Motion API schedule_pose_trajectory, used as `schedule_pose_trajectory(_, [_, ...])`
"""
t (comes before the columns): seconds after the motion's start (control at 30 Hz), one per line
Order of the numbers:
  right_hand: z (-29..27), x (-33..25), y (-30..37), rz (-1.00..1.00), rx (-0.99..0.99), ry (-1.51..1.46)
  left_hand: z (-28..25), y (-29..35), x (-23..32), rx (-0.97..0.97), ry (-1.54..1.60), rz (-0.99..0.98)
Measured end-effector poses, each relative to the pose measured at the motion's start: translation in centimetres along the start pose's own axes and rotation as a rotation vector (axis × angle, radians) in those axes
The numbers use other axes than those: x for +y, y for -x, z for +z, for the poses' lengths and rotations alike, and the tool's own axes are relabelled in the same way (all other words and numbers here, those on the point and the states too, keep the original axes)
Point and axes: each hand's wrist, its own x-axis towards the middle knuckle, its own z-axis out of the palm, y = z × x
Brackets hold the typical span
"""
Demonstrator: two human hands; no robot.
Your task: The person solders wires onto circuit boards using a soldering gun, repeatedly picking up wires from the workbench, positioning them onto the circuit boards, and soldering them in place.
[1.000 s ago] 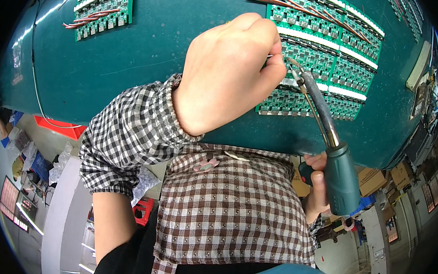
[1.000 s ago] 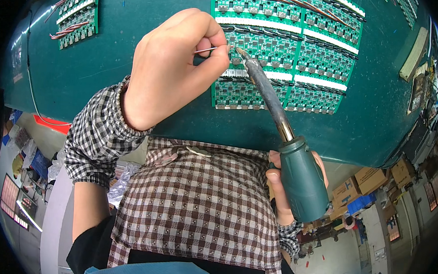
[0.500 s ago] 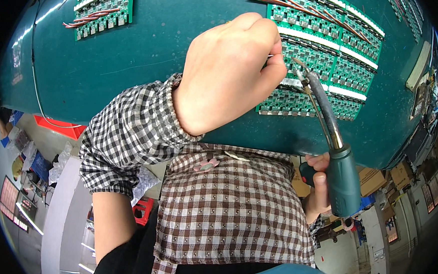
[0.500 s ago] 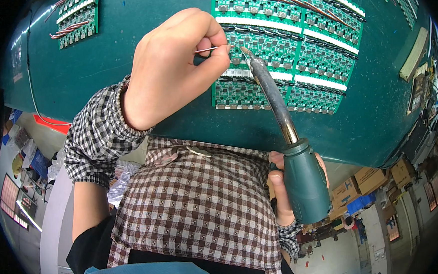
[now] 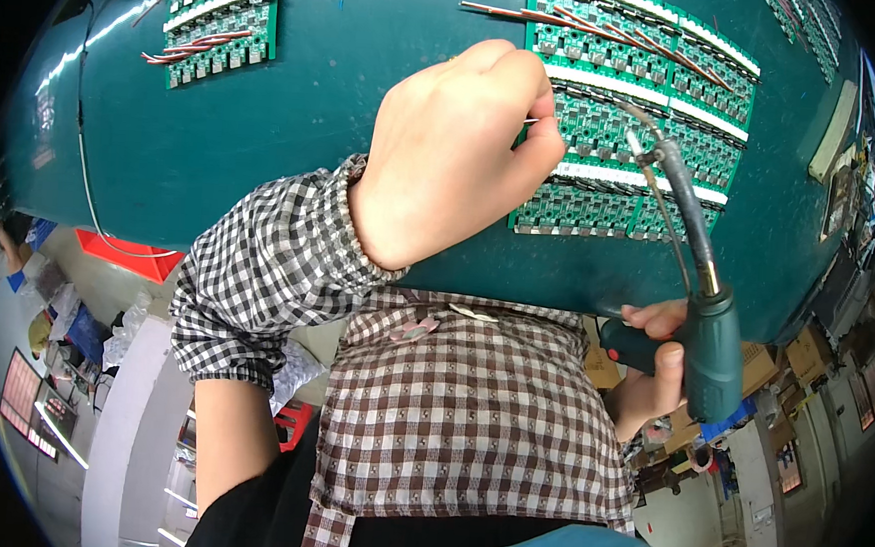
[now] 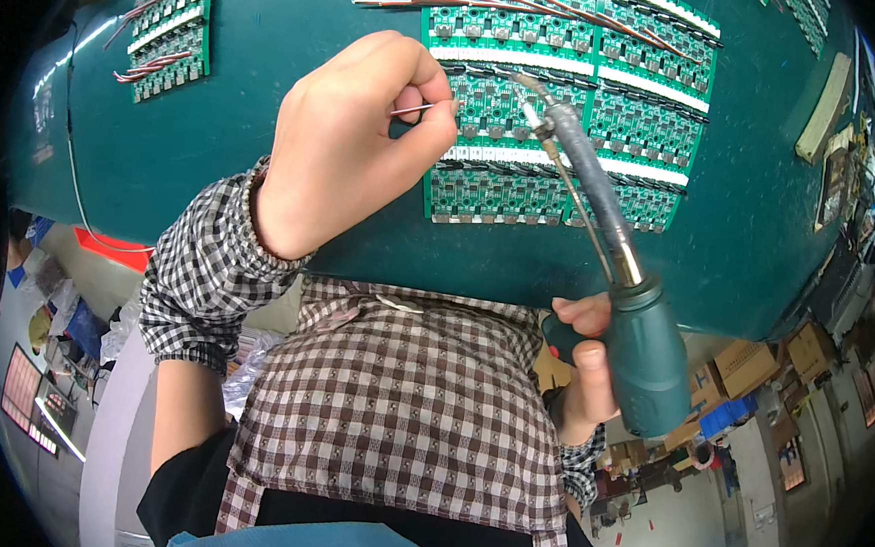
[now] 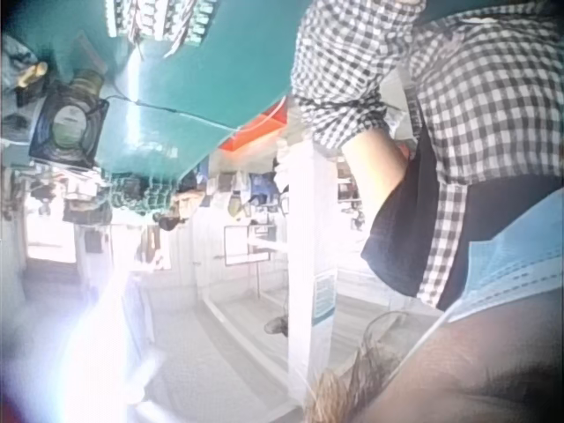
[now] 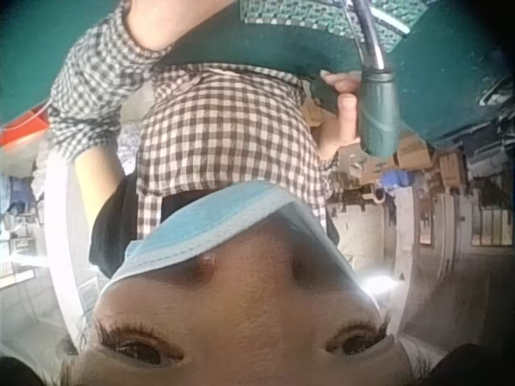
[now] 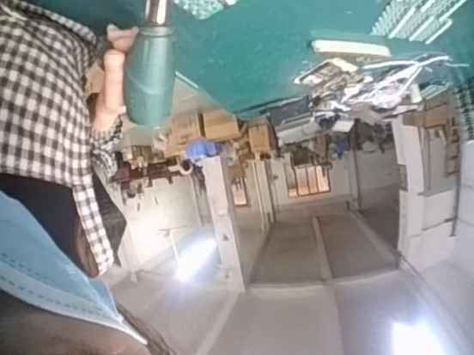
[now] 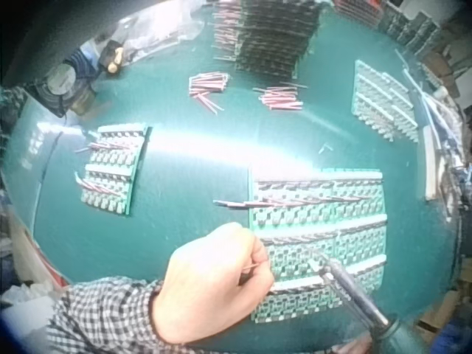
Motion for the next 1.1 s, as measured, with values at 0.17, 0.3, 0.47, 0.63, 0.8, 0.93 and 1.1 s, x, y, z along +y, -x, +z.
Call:
schedule_pose_trajectory(0.17, [-1.6, -0.7, -1.7, -0.111, 0.024, -0.19, -3.2, -0.7, 0.7, -0.093, 0.056, -0.018])
schedule_pose_trajectory(0.3, [-4.3, 1.5, -3.3, -0.062, -0.061, -0.266, -5.9, -3.7, -1.0, 0.176, -0.134, 0.059])
schedule_pose_trajectory(0.47, [-4.5, 1.8, -3.8, -0.136, -0.059, -0.364, -6.2, -9.3, -4.8, 0.329, -0.349, 0.117])
schedule_pose_trajectory(0.63, [-5.1, 2.3, -3.4, -0.126, -0.028, -0.38, -6.8, -10.4, -8.4, 0.244, -0.473, 0.108])
schedule_pose_trajectory(0.8, [-5.1, 2.5, -4.0, -0.116, -0.007, -0.393, -6.5, -11.2, -7.9, 0.269, -0.453, 0.193])
schedule_pose_trajectory(0.93, [-4.6, 2.2, -3.9, -0.116, -0.034, -0.36, -8.6, -11.8, -6.8, 0.199, -0.455, 0.183])
schedule_pose_trajectory(1.1, [-4.5, 2.1, -3.7, -0.119, -0.01, -0.323, -7.2, -10.2, -7.9, 0.159, -0.413, 0.108])
